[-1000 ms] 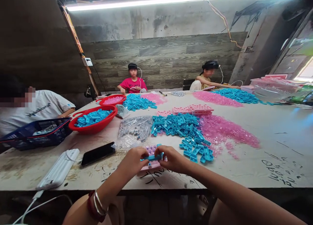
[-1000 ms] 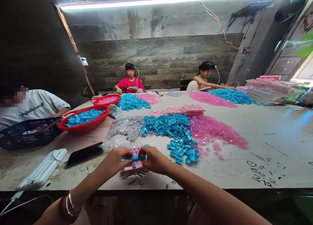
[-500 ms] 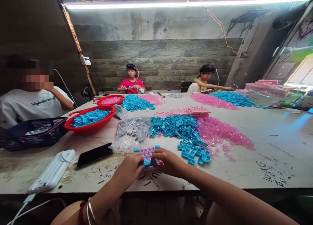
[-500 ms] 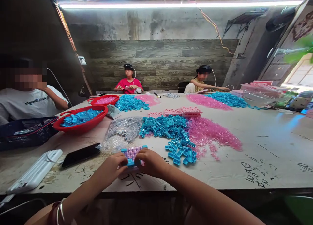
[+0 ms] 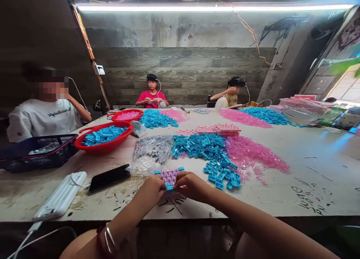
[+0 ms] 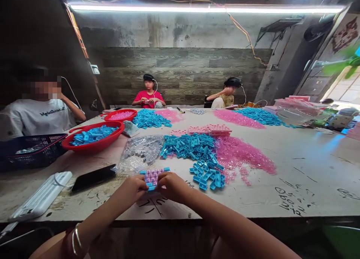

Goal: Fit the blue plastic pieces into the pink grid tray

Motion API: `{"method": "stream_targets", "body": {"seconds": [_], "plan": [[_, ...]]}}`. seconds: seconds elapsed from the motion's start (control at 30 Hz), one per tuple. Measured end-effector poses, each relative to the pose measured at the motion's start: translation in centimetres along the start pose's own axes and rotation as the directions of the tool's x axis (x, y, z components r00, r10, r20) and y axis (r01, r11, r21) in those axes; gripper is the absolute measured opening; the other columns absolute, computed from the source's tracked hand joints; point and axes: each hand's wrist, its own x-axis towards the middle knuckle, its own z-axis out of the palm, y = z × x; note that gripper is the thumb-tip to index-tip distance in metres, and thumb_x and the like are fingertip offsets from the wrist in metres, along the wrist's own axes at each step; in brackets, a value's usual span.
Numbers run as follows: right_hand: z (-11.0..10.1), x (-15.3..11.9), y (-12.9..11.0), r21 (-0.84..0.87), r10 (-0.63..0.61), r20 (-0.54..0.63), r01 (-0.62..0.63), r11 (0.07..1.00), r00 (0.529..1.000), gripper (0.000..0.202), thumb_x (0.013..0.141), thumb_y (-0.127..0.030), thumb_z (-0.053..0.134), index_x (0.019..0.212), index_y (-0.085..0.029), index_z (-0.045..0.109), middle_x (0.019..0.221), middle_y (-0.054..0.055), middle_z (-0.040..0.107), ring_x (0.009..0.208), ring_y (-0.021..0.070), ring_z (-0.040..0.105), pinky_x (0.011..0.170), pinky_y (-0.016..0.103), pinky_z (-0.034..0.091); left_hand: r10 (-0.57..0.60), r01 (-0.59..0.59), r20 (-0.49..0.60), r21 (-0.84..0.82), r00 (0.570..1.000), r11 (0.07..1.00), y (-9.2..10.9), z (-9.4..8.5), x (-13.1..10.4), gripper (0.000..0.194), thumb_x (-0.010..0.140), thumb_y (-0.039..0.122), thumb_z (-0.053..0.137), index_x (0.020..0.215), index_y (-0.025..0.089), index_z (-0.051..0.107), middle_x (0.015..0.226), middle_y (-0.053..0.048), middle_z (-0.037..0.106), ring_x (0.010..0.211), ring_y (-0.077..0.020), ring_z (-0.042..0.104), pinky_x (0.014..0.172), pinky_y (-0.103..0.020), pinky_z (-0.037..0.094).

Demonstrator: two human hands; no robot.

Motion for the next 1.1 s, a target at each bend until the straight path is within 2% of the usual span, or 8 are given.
{"method": "stream_targets", "body": {"seconds": [0.17,0.37,0.5,0.63,0.7,0.8,0.93,1.1], "plan": [[-0.4,0.7,1.1,0.034,0.027,0.066,-0.029,0.999,0.997,0.008,0.071,-0.01,0.064,0.072,-0.015,0.07,0.066,0.002,0.062,0.059,0.0087,0.055,0.057,0.018,0.041,0.017,-0.018,0.046,0.025,0.999,1.0,-0.4,0.0,1.0,0.019,0.065,0.01,0.047,0.052,0.015,0.06,0.067,0.0,0.054,0.064,-0.0111,0.048,0.058,-0.022,0.03],[-1.2,1.6,1.7,-0.061,0.112,0.256,-0.099,0.993,0.96,0.009,0.072,-0.023,0.067,0.07,-0.014,0.069,0.067,-0.003,0.059,0.063,0.0065,0.053,0.058,0.014,0.038,0.055,-0.058,0.135,0.021,0.989,0.998,-2.5,0.3,2.6,0.019,0.064,0.02,0.047,0.047,0.017,0.056,0.064,0.001,0.055,0.061,-0.0126,0.05,0.058,-0.022,0.031],[-1.8,2.0,1.7,-0.032,0.172,0.264,-0.17,0.985,0.949,0.01,0.073,-0.02,0.065,0.08,-0.014,0.069,0.074,-0.005,0.058,0.066,0.004,0.052,0.059,0.011,0.036,0.068,-0.07,0.219,0.002,0.973,0.998,-3.5,0.1,3.8,0.019,0.061,0.026,0.048,0.048,0.019,0.059,0.063,0.001,0.058,0.063,-0.0161,0.053,0.059,-0.023,0.033],[-2.1,2.4,1.0,-0.032,0.195,0.306,-0.195,0.98,0.932,0.009,0.074,-0.021,0.065,0.077,-0.013,0.069,0.07,-0.005,0.058,0.062,0.0039,0.051,0.057,0.012,0.035,0.024,-0.021,0.206,-0.019,0.978,1.0,-3.1,-0.5,3.8,0.018,0.059,0.027,0.048,0.049,0.018,0.059,0.063,0.001,0.058,0.065,-0.017,0.054,0.059,-0.023,0.034],[-2.0,2.3,1.0,-0.042,0.182,0.305,-0.178,0.983,0.935,0.008,0.072,-0.02,0.066,0.072,-0.014,0.069,0.064,-0.005,0.057,0.058,0.0048,0.051,0.054,0.013,0.035,-0.06,0.059,0.192,0.013,0.98,0.998,-2.5,-0.8,3.5,0.014,0.056,0.024,0.049,0.05,0.017,0.059,0.058,0.001,0.056,0.061,-0.0157,0.053,0.056,-0.022,0.033],[-1.5,2.0,1.7,-0.017,0.121,0.241,-0.12,0.993,0.963,0.004,0.069,-0.015,0.067,0.068,-0.014,0.07,0.06,-0.004,0.057,0.055,0.0056,0.05,0.052,0.015,0.035,-0.082,0.088,0.21,-0.021,0.974,0.996,-1.7,-1.1,3.2,0.012,0.056,0.02,0.051,0.053,0.016,0.062,0.055,0.002,0.055,0.06,-0.0137,0.052,0.053,-0.02,0.031],[-0.7,1.3,3.0,0.126,0.023,0.164,-0.044,0.991,0.986,0.008,0.069,-0.018,0.068,0.075,-0.015,0.072,0.062,-0.002,0.058,0.053,0.0058,0.05,0.051,0.016,0.037,-0.071,0.101,0.247,-0.112,0.966,0.989,-1.4,-1.2,3.2,0.011,0.056,0.019,0.054,0.052,0.015,0.064,0.052,0.002,0.056,0.059,-0.0129,0.052,0.052,-0.02,0.031],[-0.6,1.1,2.6,0.158,0.04,0.159,-0.066,0.985,0.986,0.007,0.069,-0.021,0.068,0.073,-0.017,0.073,0.06,-0.002,0.058,0.053,0.0064,0.05,0.051,0.017,0.038,-0.105,0.144,0.268,-0.131,0.958,0.981,-1.3,-1.1,3.2,0.009,0.055,0.016,0.057,0.055,0.013,0.066,0.052,0.002,0.057,0.054,-0.0113,0.051,0.049,-0.019,0.031]]}}
